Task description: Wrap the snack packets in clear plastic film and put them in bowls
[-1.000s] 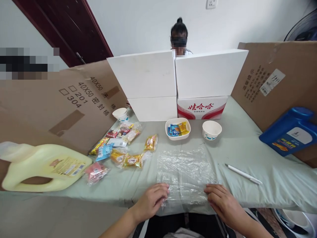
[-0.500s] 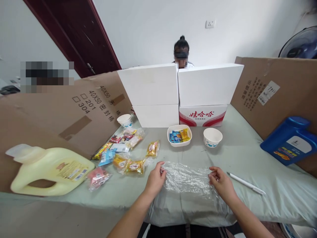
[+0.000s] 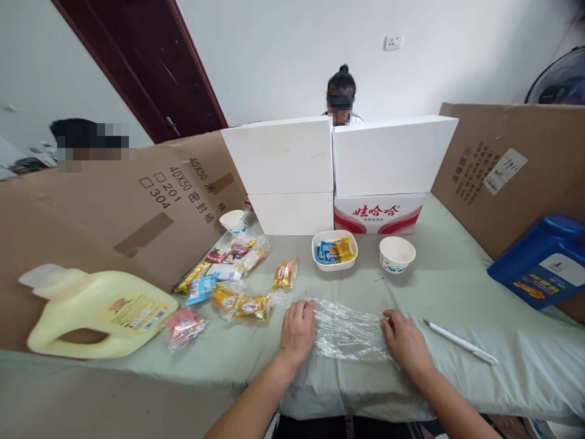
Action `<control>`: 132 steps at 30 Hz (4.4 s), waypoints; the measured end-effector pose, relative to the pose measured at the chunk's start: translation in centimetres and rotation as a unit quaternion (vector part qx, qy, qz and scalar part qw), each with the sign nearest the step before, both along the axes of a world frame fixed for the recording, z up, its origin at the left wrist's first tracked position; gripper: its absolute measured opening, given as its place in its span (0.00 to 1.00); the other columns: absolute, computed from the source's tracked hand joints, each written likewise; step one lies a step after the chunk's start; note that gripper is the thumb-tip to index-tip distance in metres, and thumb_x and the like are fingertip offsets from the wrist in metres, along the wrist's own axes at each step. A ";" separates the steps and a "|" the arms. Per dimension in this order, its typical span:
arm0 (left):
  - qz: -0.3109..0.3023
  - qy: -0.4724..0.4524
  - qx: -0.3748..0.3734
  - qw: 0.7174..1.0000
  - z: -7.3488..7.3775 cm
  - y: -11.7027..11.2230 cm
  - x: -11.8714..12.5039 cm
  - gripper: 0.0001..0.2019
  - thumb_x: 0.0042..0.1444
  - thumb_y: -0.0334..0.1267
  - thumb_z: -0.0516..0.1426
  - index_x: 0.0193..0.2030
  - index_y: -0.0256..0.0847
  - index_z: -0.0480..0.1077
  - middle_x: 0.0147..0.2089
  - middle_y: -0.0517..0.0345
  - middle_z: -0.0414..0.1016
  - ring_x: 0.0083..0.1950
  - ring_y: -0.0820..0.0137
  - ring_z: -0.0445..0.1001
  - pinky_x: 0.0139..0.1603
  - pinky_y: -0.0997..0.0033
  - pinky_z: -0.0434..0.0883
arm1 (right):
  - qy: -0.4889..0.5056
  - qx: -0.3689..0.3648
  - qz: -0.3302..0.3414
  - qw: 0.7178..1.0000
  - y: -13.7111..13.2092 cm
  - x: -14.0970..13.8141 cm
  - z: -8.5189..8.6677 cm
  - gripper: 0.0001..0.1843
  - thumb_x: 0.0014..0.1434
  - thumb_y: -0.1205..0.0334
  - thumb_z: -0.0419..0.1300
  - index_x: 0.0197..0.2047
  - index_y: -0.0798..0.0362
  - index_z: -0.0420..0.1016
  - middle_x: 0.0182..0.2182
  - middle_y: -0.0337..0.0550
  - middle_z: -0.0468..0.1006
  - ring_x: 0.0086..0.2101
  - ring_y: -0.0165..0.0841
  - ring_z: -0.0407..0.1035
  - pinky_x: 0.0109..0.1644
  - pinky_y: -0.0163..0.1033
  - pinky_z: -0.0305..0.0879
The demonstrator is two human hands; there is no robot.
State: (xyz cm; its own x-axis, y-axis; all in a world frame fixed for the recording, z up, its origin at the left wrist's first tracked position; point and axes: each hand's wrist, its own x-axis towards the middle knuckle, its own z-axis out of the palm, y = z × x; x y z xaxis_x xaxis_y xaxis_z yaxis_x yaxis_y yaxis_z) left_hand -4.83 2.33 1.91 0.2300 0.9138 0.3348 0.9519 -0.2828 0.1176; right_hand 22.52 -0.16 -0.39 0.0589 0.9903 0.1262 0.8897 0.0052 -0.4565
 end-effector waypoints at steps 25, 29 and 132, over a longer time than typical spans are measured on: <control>-0.196 0.048 -0.139 0.969 -1.2 -0.3 -3.9 0.43 0.56 0.63 0.53 0.72 0.46 0.44 0.74 0.45 0.40 0.73 0.49 0.39 0.68 0.40 0.45 | -0.175 0.065 0.138 0.973 -4.7 0.2 -2.5 0.48 0.57 0.36 0.52 0.71 0.56 0.43 0.68 0.54 0.48 0.67 0.51 0.38 0.66 0.63 0.39; -0.216 0.040 -0.111 0.969 -0.8 -1.8 -6.0 0.42 0.55 0.59 0.57 0.70 0.42 0.49 0.72 0.43 0.46 0.72 0.47 0.43 0.68 0.41 0.50 | -0.164 0.087 0.178 0.966 -6.8 1.8 -1.2 0.55 0.53 0.35 0.58 0.71 0.56 0.41 0.69 0.55 0.47 0.67 0.52 0.38 0.66 0.62 0.41; -0.287 -0.250 -0.040 0.924 -0.3 -7.2 5.4 0.09 0.58 0.32 0.51 0.41 0.38 0.71 0.41 0.47 0.71 0.45 0.61 0.69 0.47 0.58 0.70 | -0.065 -0.086 0.043 0.993 1.7 -6.4 2.3 0.09 0.67 0.61 0.48 0.40 0.52 0.68 0.35 0.47 0.79 0.35 0.36 0.75 0.34 0.36 0.58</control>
